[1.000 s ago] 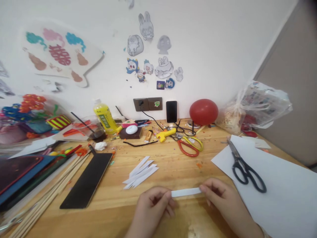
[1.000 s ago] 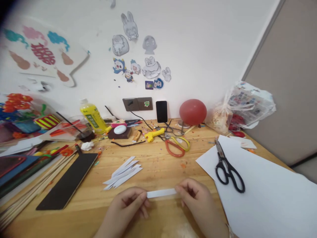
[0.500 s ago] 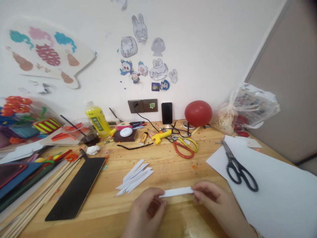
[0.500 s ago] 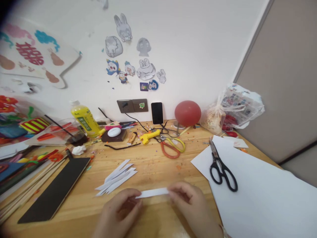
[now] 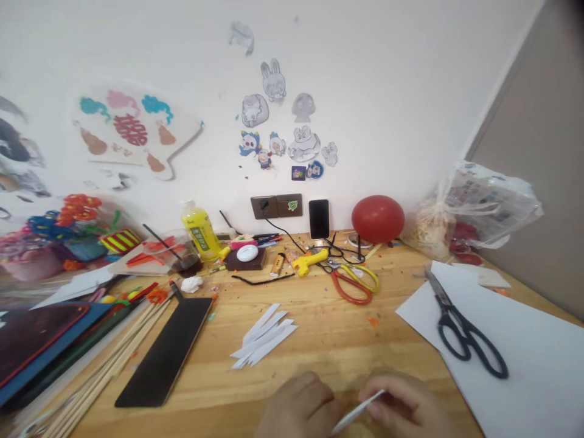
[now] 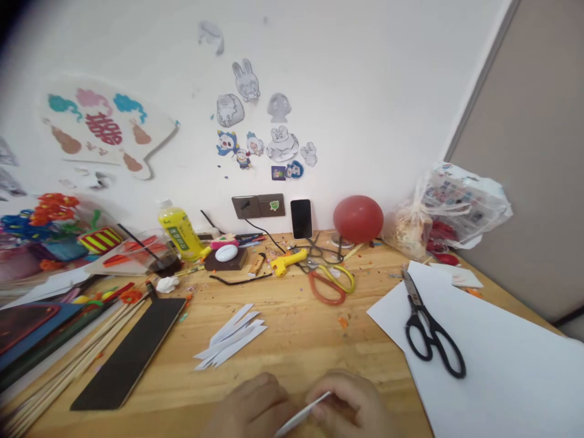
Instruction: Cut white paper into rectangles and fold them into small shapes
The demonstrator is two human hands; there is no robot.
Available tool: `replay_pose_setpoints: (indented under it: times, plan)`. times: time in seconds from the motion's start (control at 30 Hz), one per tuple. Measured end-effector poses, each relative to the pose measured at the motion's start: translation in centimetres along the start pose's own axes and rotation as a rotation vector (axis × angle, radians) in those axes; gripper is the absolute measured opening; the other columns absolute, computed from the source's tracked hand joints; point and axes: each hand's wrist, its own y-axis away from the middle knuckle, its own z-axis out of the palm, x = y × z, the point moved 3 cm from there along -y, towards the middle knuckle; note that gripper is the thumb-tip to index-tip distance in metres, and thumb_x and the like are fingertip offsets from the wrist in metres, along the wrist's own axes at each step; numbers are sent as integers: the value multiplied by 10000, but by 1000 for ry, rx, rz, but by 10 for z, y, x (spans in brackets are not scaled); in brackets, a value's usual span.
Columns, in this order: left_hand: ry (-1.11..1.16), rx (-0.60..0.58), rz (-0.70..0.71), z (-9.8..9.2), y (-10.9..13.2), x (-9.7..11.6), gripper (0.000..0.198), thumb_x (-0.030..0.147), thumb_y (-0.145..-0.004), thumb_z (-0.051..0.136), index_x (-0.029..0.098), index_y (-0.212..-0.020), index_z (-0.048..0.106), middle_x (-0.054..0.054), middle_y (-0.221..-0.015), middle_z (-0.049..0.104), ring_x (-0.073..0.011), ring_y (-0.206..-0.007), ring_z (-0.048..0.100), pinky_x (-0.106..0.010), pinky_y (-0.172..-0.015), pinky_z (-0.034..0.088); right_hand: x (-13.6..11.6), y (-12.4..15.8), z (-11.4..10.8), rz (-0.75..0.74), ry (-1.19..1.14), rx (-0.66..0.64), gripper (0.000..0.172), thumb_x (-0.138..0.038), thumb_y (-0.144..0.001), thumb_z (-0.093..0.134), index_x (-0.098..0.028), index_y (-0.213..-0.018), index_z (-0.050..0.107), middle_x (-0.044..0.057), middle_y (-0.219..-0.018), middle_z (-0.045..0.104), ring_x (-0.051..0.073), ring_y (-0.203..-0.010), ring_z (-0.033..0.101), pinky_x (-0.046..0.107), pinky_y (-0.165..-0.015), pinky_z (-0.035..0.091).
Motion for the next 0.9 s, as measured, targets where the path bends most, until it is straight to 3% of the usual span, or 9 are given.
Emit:
replay_pose_setpoints:
  times: [0.07, 0.13, 0.23, 0.33, 0.43, 0.5, 0.6, 0.73, 0.9]
  plan:
    - [-68, 30, -24, -15, 5, -18, 268, 329, -871, 480, 219, -1076, 614, -81, -878, 682, -206, -776, 606, -270, -696, 456, -4, 0, -2, 37, -14, 65, 249, -453, -774, 551, -229, -721, 644, 27, -679, 637, 192, -665, 595, 258, -624, 472]
    - [-260, 174, -249, -32, 13, -46, 284, 273, -886, 440, 180, -1105, 595, -124, -1000, 653, -244, -904, 584, -327, -780, 439, -4, -1, -4, 95, -86, 117, 268, -470, -792, 516, -222, -732, 599, 0, -638, 588, 175, -633, 570, 244, -611, 459]
    - [-474, 62, -509, -38, 23, -78, 228, 229, -865, 447, 160, -854, 665, -113, -863, 648, -264, -810, 578, -371, -716, 436, -1, -4, -2, 159, -183, 104, 284, -483, -796, 501, -210, -733, 552, -35, -580, 513, 151, -569, 534, 233, -579, 436]
    - [-524, -9, -611, -36, 26, -88, 258, 157, -851, 426, 157, -713, 644, -86, -769, 627, -236, -736, 575, -349, -673, 428, 3, -6, 1, 174, -222, 83, 277, -475, -781, 519, -201, -744, 545, -44, -572, 497, 145, -550, 526, 237, -574, 422]
    - [-500, 74, -608, -41, 24, -82, 315, 170, -873, 368, 161, -708, 636, -91, -784, 615, -230, -750, 562, -351, -685, 418, 6, -8, 1, 190, -235, 122, 248, -445, -766, 551, -201, -811, 545, -55, -558, 488, 144, -554, 527, 243, -597, 423]
    - [-347, 234, -587, -46, 21, -73, 306, 247, -871, 388, 169, -718, 641, -98, -820, 617, -237, -791, 554, -363, -725, 411, 7, -9, 1, 191, -263, 146, 271, -428, -759, 568, -208, -911, 526, -64, -551, 492, 148, -563, 535, 250, -611, 427]
    - [227, 408, -634, -37, 16, -57, 291, 425, -780, 524, 171, -688, 631, -73, -746, 628, -215, -729, 563, -325, -686, 426, 6, -9, 5, 163, -325, 124, 305, -435, -749, 584, -209, -936, 499, -58, -565, 526, 153, -573, 553, 260, -610, 437]
    - [1095, 279, -887, 16, 11, -25, 418, 577, -671, 613, 159, -691, 604, 5, -543, 572, -130, -487, 488, -244, -489, 378, 0, -7, 15, 91, -349, 56, 260, -420, -724, 623, -180, -783, 544, -21, -609, 555, 147, -585, 562, 261, -590, 445]
    - [1317, 184, -888, 48, 4, 2, 402, 528, -595, 718, 141, -665, 637, 17, -556, 605, -94, -505, 481, -211, -509, 359, -4, -4, 20, 52, -431, 80, 274, -341, -747, 615, -177, -949, 528, -35, -604, 571, 126, -530, 565, 247, -548, 448]
